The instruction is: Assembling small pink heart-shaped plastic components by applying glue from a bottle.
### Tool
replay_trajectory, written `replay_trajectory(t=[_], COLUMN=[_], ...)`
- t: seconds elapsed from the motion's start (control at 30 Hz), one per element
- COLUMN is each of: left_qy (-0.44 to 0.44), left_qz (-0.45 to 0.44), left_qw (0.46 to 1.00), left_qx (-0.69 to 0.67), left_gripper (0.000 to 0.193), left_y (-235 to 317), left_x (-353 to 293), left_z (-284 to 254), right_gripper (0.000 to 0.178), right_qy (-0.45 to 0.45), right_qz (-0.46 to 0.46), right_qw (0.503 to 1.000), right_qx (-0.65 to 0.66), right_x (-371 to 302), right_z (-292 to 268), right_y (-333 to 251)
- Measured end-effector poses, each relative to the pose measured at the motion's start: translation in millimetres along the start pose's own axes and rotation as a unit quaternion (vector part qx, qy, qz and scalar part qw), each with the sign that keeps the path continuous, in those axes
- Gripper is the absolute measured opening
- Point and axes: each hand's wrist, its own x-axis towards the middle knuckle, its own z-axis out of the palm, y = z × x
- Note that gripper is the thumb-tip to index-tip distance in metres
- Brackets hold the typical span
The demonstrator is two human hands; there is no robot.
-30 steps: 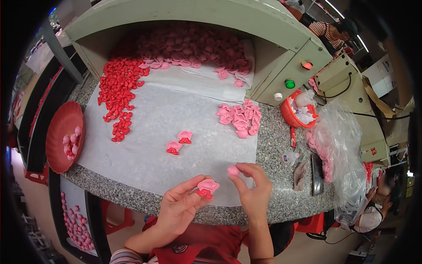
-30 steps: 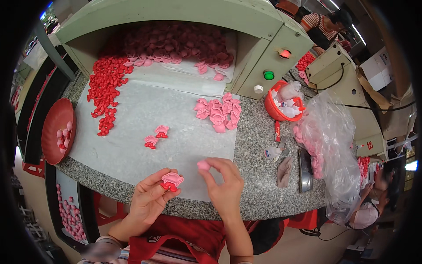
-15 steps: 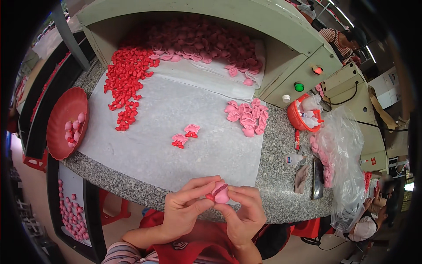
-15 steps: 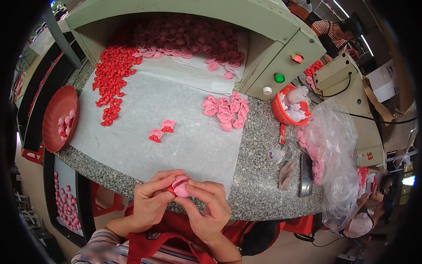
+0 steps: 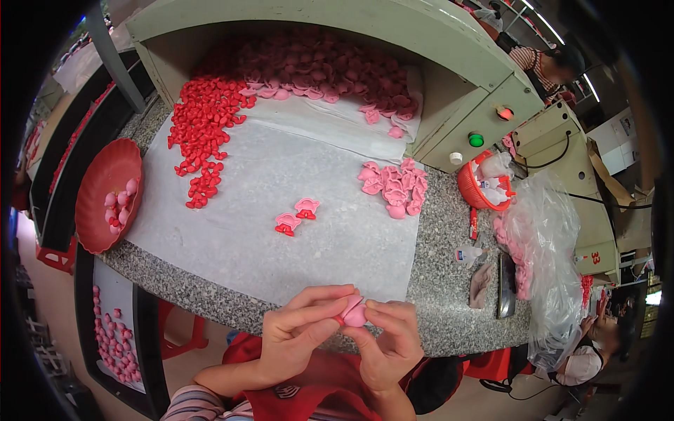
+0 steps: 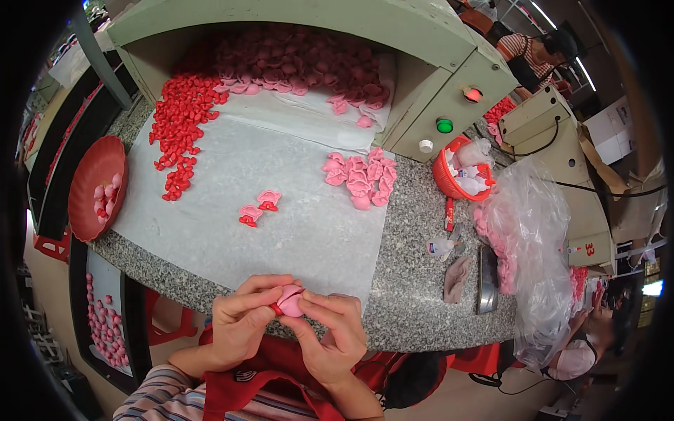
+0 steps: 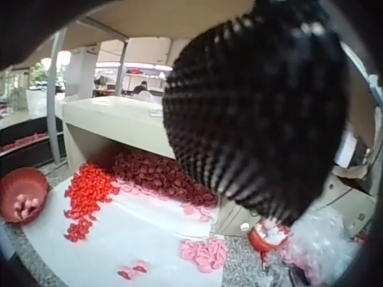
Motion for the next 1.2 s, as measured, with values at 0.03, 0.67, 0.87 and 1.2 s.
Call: replay_trajectory(t=[0.03,0.67,0.87,1.2], left_qy=[0.0,0.009,0.023,0.031], left_qz=[-0.004,0.052,0.072,0.085], left_qw=[1.0,0.994,0.99,0.989], left_qx=[0.004,0.099,0.122,0.113], left_gripper=[0.026,0.029,0.025,0.023], left_y=[0.4,2.5,2.7,-2.0], left_x=[-0.2,3.6,3.9,2.1], left_z=[0.0,5.2,8.5,12.3], right_gripper=[0.034,0.029,0.027,0.025], right_qy=[0.0,0.029,0.04,0.055], right_qz=[0.0,-0.059,-0.071,-0.097], right_qw=[1.0,0.998,0.997,0.993], right_qx=[0.0,-0.022,-0.015,-0.048], right_x=[0.4,2.4,1.3,-0.9], right_z=[0.2,3.3,5.3,7.2], right_y=[0.6,6.5,7.1,6.6])
